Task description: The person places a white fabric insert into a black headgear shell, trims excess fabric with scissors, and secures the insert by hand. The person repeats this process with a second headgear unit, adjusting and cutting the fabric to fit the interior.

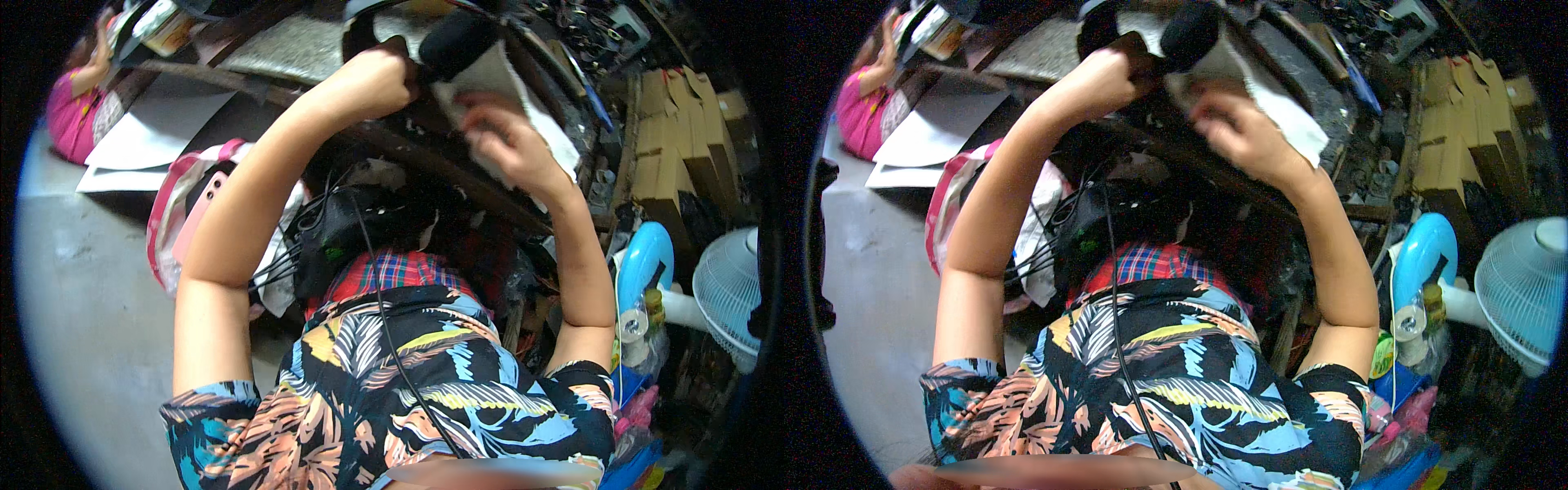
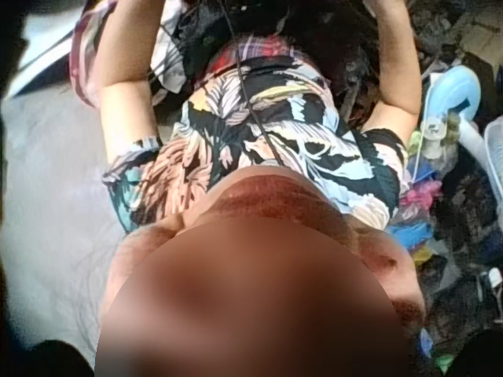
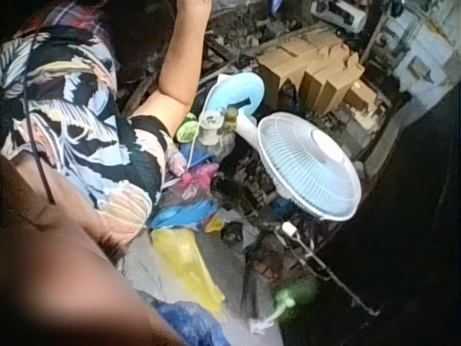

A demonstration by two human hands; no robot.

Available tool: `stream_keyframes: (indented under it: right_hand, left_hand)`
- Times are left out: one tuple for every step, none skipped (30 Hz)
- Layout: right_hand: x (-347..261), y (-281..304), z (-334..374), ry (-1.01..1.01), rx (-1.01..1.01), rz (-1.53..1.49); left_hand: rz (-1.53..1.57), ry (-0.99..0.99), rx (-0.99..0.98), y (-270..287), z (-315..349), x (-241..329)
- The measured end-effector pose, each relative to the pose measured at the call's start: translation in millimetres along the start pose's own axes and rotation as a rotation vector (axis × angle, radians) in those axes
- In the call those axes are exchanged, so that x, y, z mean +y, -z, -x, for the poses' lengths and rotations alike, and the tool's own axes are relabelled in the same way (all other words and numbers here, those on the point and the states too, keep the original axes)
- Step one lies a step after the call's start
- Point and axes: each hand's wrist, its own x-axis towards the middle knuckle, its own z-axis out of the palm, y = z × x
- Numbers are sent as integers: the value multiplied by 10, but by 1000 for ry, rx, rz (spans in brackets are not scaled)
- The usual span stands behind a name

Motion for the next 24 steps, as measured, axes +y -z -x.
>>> stream_keyframes:
  right_hand:
    - [-103,106,103,-35,-121,22]
    - [-194,255,196,41,-178,-62]
    - [-268,431,290,98,-250,-121]
    - [-336,684,407,119,-241,-189]
    - [-360,923,483,60,-178,-277]
    - [-313,1089,576,43,17,-406]
    - [-218,1262,630,-52,233,-234]
    - [-18,1390,628,-108,409,-47]
    - [224,1546,578,-244,426,60]
    - [494,1610,560,-484,435,485]
    - [741,1652,612,-617,318,842]
    - [1006,1665,622,-713,255,848]
    - [1244,1645,652,-700,277,748]
    - [1453,1642,649,-669,241,677]
    - [1619,1656,637,-714,192,614]
    - [1716,1685,662,-645,168,545]
    - [1780,1698,652,-680,149,505]
    - [1789,1699,666,-687,152,426]
    - [1746,1728,671,-764,145,271]
    - [1668,1738,663,-771,139,275]
    - [1552,1710,686,-834,267,173]
    - [1390,1757,671,-969,312,-14]
    - [1230,1657,690,-893,476,-164]
    - [1017,1663,686,-764,376,-143]
  left_hand:
    - [24,-15,21,10,15,21]
    - [26,-78,67,26,23,37]
    - [94,-93,97,43,40,50]
    - [110,-75,65,56,58,62]
    - [117,-79,59,78,72,69]
    - [90,-71,29,65,66,91]
    - [56,-94,45,65,64,106]
    - [35,-90,53,52,61,122]
    - [38,-112,72,41,56,137]
    - [28,-124,94,34,55,147]
    - [17,-134,115,30,48,153]
    - [14,-122,103,30,42,153]
    - [10,-133,92,35,33,147]
    - [6,-137,78,46,27,136]
    - [-8,-132,54,62,30,117]
    - [20,-101,-30,79,25,97]
    - [41,-88,-79,100,20,66]
    - [53,-129,-60,100,30,48]
    - [45,-177,-10,98,55,27]
    - [89,-279,83,95,79,4]
    - [122,-354,137,94,99,-18]
    - [162,-377,128,97,119,-47]
    - [160,-400,89,108,135,-74]
    - [162,-425,46,116,144,-96]
